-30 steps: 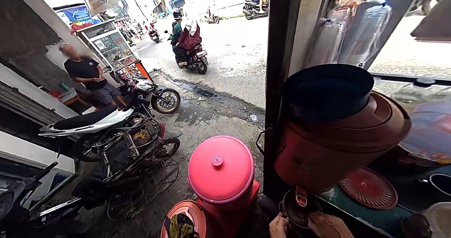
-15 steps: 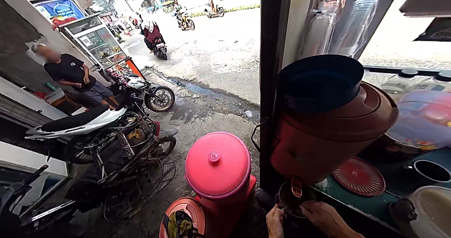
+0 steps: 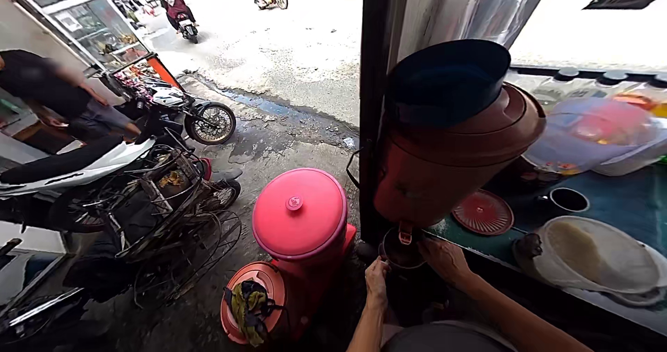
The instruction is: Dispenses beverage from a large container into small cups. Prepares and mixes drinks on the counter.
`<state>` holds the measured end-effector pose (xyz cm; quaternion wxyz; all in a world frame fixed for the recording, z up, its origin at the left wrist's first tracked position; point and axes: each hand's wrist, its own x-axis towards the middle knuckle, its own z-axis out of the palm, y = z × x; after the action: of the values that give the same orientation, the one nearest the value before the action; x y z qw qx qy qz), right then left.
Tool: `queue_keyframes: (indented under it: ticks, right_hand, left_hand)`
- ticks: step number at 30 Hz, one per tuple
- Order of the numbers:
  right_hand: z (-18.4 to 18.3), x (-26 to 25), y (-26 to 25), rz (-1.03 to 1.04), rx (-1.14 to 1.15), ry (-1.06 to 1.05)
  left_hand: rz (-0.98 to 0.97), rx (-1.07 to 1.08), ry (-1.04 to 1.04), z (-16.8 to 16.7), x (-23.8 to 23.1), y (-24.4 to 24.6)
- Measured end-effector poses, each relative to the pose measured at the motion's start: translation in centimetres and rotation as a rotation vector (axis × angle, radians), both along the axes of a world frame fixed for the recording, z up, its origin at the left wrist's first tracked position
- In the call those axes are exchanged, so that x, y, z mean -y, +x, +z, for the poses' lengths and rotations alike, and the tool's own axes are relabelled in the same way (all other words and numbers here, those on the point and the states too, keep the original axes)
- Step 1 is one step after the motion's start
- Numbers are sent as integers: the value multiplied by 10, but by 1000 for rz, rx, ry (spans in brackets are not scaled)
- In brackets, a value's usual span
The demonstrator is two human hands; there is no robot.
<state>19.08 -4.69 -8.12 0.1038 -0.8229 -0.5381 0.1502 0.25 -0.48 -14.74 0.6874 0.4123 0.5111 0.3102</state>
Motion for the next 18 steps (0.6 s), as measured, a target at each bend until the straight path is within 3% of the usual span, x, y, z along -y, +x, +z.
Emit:
queue_keyframes:
  ticks: [4,7,9,11,14,18]
  right_hand:
    - [32,3,-8,232,-158,-292]
    - [18,3,1,113,-271,-162]
    - [6,1,4,-4,-193,-106]
    - [8,0,0,51,-116,-147]
    - [24,2,-6,258,-192,-238]
    - [12,-5,1,21,-210,-97]
  left_hand:
    - [-61,-32,-2,0,2,0]
    - [-75,-11,-28,0,2,1]
    - [-70,-4,-36,0,3,1]
    - [-59,-7,-36,0,2,1]
    - [-66,1,-36,1,1,-1]
    - [-65,22,-36,0,0,-2]
